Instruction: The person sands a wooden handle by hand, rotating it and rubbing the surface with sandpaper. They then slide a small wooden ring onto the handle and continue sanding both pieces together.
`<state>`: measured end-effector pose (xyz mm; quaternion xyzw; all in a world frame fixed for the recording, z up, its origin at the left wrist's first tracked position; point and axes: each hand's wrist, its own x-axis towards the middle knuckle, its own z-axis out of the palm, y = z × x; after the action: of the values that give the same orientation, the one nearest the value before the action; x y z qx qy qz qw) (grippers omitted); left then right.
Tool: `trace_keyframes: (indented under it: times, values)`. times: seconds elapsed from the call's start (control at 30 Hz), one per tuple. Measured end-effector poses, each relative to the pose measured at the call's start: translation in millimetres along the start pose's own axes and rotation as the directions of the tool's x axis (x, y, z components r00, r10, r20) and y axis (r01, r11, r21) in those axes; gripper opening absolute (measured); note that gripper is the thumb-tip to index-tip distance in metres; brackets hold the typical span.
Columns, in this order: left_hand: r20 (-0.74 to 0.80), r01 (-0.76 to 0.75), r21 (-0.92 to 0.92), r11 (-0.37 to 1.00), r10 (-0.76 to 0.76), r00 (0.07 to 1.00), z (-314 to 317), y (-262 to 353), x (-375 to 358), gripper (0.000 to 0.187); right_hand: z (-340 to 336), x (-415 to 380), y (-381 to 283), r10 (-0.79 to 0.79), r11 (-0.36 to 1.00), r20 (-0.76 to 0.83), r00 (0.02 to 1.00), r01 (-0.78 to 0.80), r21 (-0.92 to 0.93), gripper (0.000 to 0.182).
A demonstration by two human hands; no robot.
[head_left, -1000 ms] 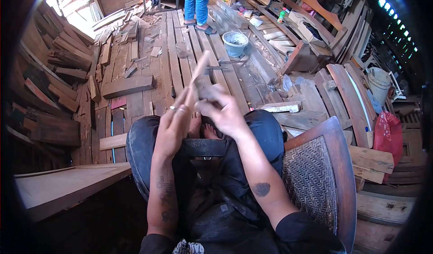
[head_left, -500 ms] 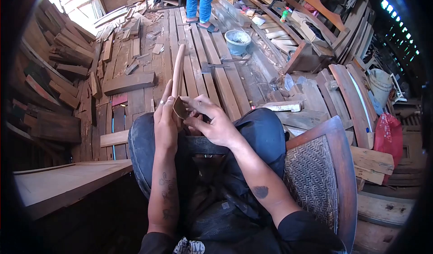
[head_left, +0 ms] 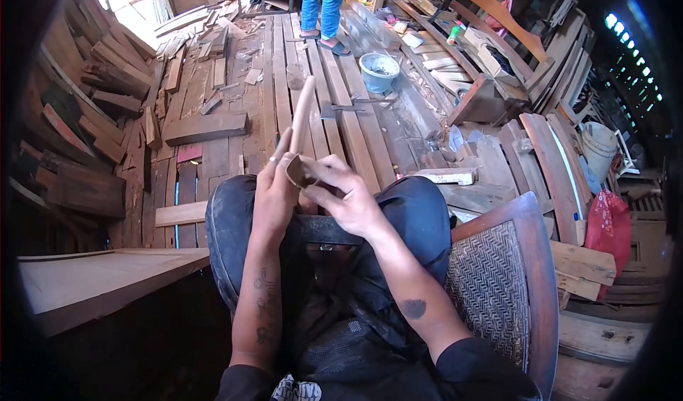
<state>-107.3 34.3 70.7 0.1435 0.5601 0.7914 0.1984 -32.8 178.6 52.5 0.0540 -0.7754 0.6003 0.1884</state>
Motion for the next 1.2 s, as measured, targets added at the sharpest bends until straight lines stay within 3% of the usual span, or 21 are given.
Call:
trace_keyframes:
  times: [0.03, 0.13, 0.17, 0.23, 0.3, 0.33, 0.37, 0.43, 0.47, 0.5, 0.57, 0.6, 0.73, 0.77, 0.8, 0.87, 0.93, 1.03, 1.1, 1.17, 1.2]
  values:
    - [0.026, -0.001, 0.030, 1.000, 0.001, 1.000, -5.3, -4.0, 1.5, 0.049, 5.5, -1.5, 2.4, 0.082, 0.996, 0.034, 0.996, -0.084, 0.040, 0.048]
    - [0.130, 0.057, 0.180, 0.982, -0.082, 0.988, -6.0, -4.6, 3.0, 0.049, -3.5, 10.4, 8.8, -0.040, 0.999, -0.173, 0.984, 0.045, 0.020, 0.052]
    - [0.179, 0.007, 0.221, 0.975, -0.048, 0.983, -2.7, -6.1, 2.2, 0.049, -11.7, 12.0, 8.2, 0.066, 0.997, -0.251, 0.966, -0.052, 0.064, 0.054]
    - [0.284, -0.093, 0.288, 0.953, 0.008, 0.959, 4.3, -11.3, -2.5, 0.050, -28.7, 18.5, 23.6, -0.010, 0.998, -0.407, 0.913, -0.018, -0.064, 0.053]
    - [0.325, -0.024, 0.293, 0.956, -0.075, 0.943, 8.9, -5.0, -8.0, 0.050, -38.0, 19.9, 27.8, 0.103, 0.991, -0.505, 0.857, -0.047, 0.123, 0.054]
    - [0.329, -0.066, 0.297, 0.953, -0.037, 0.944, 8.5, -9.5, -7.1, 0.050, -37.7, 19.1, 24.3, 0.062, 0.997, -0.510, 0.858, -0.026, 0.078, 0.053]
    - [0.332, -0.108, 0.301, 0.948, 0.003, 0.943, 7.8, -11.4, -5.9, 0.050, -35.7, 18.5, 20.5, 0.021, 0.999, -0.511, 0.860, -0.004, 0.034, 0.052]
    - [0.211, -0.024, 0.223, 0.975, -0.024, 0.977, 2.7, -8.6, -2.0, 0.050, -22.4, 11.9, 4.9, -0.023, 1.000, -0.317, 0.948, 0.022, -0.009, 0.051]
    - [0.148, 0.020, 0.180, 0.983, -0.047, 0.988, 1.2, -7.6, -0.9, 0.050, -11.6, 6.8, 7.2, 0.038, 0.989, -0.173, 0.984, -0.013, 0.144, 0.050]
    - [0.056, -0.006, 0.060, 0.998, 0.002, 0.998, 2.2, -5.0, 0.9, 0.049, 3.8, 4.4, 10.7, -0.061, 0.971, -0.116, 0.991, 0.086, 0.223, 0.051]
    - [-0.099, -0.090, -0.021, 0.996, 0.087, 0.991, 10.1, -4.7, 6.8, 0.049, 16.9, 2.5, 9.0, -0.057, 0.989, -0.084, 0.995, 0.068, 0.128, 0.053]
    - [-0.143, -0.091, -0.050, 0.995, 0.083, 0.986, 12.5, -7.0, 7.6, 0.048, 17.8, 4.8, 13.2, -0.035, 0.980, -0.072, 0.997, 0.048, 0.191, 0.054]
    - [0.154, -0.055, 0.232, 0.971, 0.020, 0.988, -0.1, -8.1, 4.1, 0.047, -5.6, 21.9, 21.0, 0.017, 1.000, -0.363, 0.932, -0.015, 0.009, 0.055]
    - [0.215, -0.081, 0.293, 0.953, 0.017, 0.977, -1.0, -10.0, 5.4, 0.048, -14.7, 22.5, 19.8, 0.160, 0.962, -0.386, 0.908, -0.054, 0.269, 0.057]
    - [0.257, -0.005, 0.331, 0.944, -0.085, 0.963, 1.9, 0.3, -1.4, 0.048, -24.4, 24.6, 22.7, 0.179, 0.945, -0.434, 0.883, -0.031, 0.327, 0.058]
    - [0.377, -0.185, 0.321, 0.929, 0.054, 0.925, 6.2, -9.3, -2.8, 0.048, -41.5, 27.5, 28.5, 0.203, 0.932, -0.496, 0.844, -0.011, 0.363, 0.059]
    - [0.349, -0.214, 0.317, 0.924, 0.096, 0.932, 13.8, -10.3, -3.3, 0.047, -42.9, 30.5, 21.9, 0.178, 0.946, -0.537, 0.825, 0.008, 0.325, 0.057]
    - [0.229, -0.176, 0.272, 0.946, 0.114, 0.967, 10.6, -5.2, 2.1, 0.045, -27.8, 21.6, 2.4, 0.136, 0.986, -0.366, 0.921, -0.089, 0.144, 0.054]
    - [0.119, -0.172, 0.174, 0.970, 0.153, 0.981, 3.2, -11.7, 11.0, 0.044, -8.4, 13.3, 4.6, 0.076, 0.971, -0.174, 0.982, -0.034, 0.236, 0.052]
    - [0.052, -0.168, 0.155, 0.973, 0.162, 0.985, -1.0, -17.5, 14.2, 0.043, 6.3, 9.1, 8.8, 0.094, 0.948, -0.157, 0.983, -0.040, 0.316, 0.052]
    - [0.040, -0.157, 0.185, 0.970, 0.152, 0.988, 0.0, -18.2, 12.7, 0.043, 4.9, 12.4, 12.5, 0.060, 0.971, -0.146, 0.988, -0.024, 0.236, 0.054]
